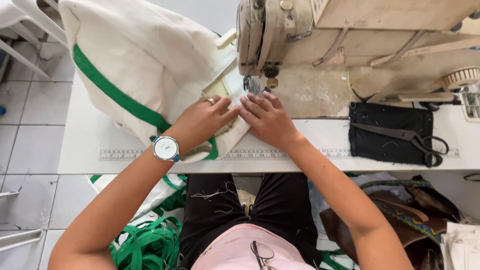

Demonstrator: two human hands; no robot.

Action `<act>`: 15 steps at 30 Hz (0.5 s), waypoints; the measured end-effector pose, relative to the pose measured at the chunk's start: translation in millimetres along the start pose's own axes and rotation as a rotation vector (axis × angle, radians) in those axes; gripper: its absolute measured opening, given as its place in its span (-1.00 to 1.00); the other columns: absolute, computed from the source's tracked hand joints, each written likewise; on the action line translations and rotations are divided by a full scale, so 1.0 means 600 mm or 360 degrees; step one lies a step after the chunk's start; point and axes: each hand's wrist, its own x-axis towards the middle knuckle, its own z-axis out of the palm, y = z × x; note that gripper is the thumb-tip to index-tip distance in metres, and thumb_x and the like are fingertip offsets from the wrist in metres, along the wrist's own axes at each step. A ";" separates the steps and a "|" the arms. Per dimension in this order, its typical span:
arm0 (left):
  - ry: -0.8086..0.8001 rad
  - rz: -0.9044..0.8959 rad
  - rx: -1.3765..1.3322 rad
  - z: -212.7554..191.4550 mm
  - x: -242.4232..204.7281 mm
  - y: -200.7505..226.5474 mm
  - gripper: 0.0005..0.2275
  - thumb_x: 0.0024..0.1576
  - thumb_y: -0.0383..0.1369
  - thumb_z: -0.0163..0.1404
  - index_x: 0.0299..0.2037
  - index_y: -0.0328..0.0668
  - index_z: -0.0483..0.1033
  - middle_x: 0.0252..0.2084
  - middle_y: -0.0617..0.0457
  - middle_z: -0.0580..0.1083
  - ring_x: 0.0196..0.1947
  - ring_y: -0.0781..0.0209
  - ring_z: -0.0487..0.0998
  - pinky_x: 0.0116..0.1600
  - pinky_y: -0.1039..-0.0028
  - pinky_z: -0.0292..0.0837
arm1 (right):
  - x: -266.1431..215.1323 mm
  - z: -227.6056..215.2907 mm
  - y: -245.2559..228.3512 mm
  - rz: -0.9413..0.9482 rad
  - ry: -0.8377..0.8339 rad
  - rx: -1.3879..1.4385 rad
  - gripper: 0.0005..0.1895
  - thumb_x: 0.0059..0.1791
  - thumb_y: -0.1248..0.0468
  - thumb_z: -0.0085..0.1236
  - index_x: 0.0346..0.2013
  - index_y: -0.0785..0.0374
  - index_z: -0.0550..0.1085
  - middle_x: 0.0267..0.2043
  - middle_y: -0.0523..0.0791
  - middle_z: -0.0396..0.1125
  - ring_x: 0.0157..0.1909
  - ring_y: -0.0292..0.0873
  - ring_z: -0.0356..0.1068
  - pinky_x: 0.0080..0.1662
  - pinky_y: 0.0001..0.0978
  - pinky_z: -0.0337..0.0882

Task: Finishing a canvas bag by positioning it under a sewing machine and trimming excess straps with scissors.

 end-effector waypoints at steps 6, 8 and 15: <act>-0.0701 -0.0359 -0.0774 -0.049 0.015 0.031 -0.61 -0.06 -0.25 0.09 -0.03 -0.13 0.36 -0.26 -0.07 0.43 -0.34 -0.24 0.57 -0.33 0.07 0.50 | 0.008 -0.046 -0.055 -0.0243 0.0376 -0.0024 -0.88 0.08 0.27 0.10 -0.16 0.17 0.57 -0.17 -0.09 0.42 -0.05 -0.02 0.50 0.13 0.01 0.49; -0.1034 -0.0431 -0.0952 -0.073 0.035 0.038 -0.75 0.04 -0.36 -0.11 -0.10 -0.24 0.29 -0.23 -0.15 0.43 -0.46 -0.35 0.62 -0.36 0.06 0.53 | 0.024 -0.059 -0.068 -0.0254 0.0506 -0.0040 -0.93 0.06 0.33 0.19 -0.28 0.20 0.60 -0.23 -0.06 0.44 -0.12 -0.04 0.52 0.06 -0.06 0.53; -0.0841 -0.0891 -0.0468 0.072 0.065 0.007 -0.56 0.28 0.01 -0.28 -0.31 -0.26 0.41 -0.51 -0.16 0.47 -0.48 -0.28 0.60 -0.45 0.06 0.43 | 0.015 -0.063 -0.051 -0.0169 0.0438 0.0189 -0.87 0.11 0.23 0.12 -0.27 0.11 0.60 -0.19 -0.15 0.52 -0.05 -0.13 0.56 0.24 0.02 0.41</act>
